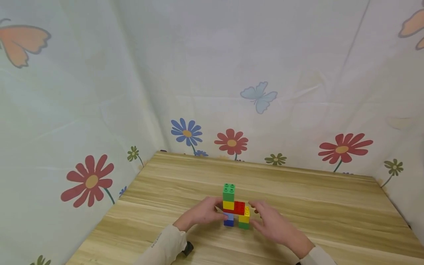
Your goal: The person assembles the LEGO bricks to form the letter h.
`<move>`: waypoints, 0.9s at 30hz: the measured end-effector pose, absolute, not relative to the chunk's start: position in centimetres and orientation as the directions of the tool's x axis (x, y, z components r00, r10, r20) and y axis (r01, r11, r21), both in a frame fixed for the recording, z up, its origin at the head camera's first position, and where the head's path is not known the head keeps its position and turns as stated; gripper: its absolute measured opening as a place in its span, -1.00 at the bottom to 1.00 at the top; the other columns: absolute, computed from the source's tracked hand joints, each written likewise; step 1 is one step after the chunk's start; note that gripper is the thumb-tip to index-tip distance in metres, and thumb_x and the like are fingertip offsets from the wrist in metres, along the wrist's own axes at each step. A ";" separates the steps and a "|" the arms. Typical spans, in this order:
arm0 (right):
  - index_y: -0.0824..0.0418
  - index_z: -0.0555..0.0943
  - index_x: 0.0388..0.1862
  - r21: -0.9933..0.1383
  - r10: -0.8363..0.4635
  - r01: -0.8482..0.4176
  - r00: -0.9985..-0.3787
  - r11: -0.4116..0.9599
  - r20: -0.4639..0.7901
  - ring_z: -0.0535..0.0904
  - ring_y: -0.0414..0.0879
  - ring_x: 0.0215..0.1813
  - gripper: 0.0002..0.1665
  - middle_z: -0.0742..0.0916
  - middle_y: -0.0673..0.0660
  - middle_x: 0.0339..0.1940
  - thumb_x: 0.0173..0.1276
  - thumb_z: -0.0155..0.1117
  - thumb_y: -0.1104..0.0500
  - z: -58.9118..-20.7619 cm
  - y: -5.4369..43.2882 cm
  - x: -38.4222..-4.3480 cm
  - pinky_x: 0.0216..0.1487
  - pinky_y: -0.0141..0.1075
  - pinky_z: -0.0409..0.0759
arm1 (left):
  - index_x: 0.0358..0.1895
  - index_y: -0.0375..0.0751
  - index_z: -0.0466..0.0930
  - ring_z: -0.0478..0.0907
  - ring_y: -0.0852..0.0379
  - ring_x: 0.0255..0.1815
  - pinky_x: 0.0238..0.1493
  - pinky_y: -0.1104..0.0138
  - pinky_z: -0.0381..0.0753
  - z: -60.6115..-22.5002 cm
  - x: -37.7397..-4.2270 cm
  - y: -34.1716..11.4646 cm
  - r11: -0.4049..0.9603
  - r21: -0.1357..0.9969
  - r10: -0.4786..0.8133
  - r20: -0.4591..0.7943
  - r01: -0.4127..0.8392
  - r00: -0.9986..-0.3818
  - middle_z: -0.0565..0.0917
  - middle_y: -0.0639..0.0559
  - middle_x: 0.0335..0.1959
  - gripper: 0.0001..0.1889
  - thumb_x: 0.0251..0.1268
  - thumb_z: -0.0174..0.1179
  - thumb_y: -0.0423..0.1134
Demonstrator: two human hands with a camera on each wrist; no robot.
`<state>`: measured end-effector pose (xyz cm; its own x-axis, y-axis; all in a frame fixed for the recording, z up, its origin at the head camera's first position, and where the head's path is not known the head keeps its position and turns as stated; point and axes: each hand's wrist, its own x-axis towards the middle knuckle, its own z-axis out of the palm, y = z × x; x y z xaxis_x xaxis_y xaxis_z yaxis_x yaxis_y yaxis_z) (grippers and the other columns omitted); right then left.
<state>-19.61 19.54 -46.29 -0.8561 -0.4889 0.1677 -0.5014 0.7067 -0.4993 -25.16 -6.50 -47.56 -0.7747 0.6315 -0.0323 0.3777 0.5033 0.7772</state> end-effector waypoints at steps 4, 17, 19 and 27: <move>0.21 0.42 0.17 -0.521 -0.495 -0.491 -0.857 0.698 0.146 0.56 -0.05 -0.05 -0.52 0.57 0.11 0.06 0.32 0.27 0.14 -46.4 19.4 -19.7 -0.15 -0.21 0.59 | 0.05 0.00 0.54 0.50 0.33 -0.17 -0.04 0.39 0.48 -47.6 -25.2 -6.4 0.504 0.781 0.627 -0.037 0.369 -0.778 0.59 0.31 -0.17 -0.67 0.22 0.29 -0.17; 0.33 0.41 0.12 -0.612 -0.419 -0.403 -0.899 0.681 0.126 0.58 -0.09 -0.15 -0.54 0.62 0.14 -0.07 0.34 0.25 0.14 -46.7 18.7 -21.0 -0.18 -0.26 0.59 | 0.24 -0.12 0.40 0.51 0.28 -0.10 -0.06 0.36 0.52 -47.2 -25.0 -5.5 0.568 0.760 0.542 -0.055 0.317 -0.839 0.57 0.20 -0.05 -0.52 0.29 0.22 -0.09; 0.34 0.41 0.11 -0.624 -0.394 -0.382 -0.910 0.682 0.127 0.59 -0.10 -0.17 -0.54 0.62 0.15 -0.09 0.33 0.27 0.17 -46.8 18.6 -21.1 -0.19 -0.26 0.60 | 0.24 -0.11 0.39 0.51 0.27 -0.10 -0.07 0.36 0.53 -47.4 -25.1 -5.2 0.570 0.758 0.537 -0.049 0.318 -0.842 0.57 0.18 -0.03 -0.53 0.30 0.20 -0.09; 0.37 0.41 0.09 -0.670 -0.326 -0.310 -0.939 0.675 0.106 0.59 -0.11 -0.19 -0.59 0.61 0.16 -0.13 0.31 0.25 0.27 -47.0 18.2 -21.6 -0.21 -0.27 0.60 | 0.26 -0.17 0.36 0.53 0.24 -0.11 -0.09 0.36 0.55 -47.6 -25.4 -4.4 0.619 0.713 0.518 -0.056 0.329 -0.854 0.58 0.10 -0.02 -0.53 0.36 0.13 -0.10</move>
<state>-21.62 18.21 -46.97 -0.9393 -0.3262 0.1063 -0.3102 0.6749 -0.6696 -25.44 -4.40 -47.59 -0.8536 0.5180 -0.0558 0.3290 0.6190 0.7132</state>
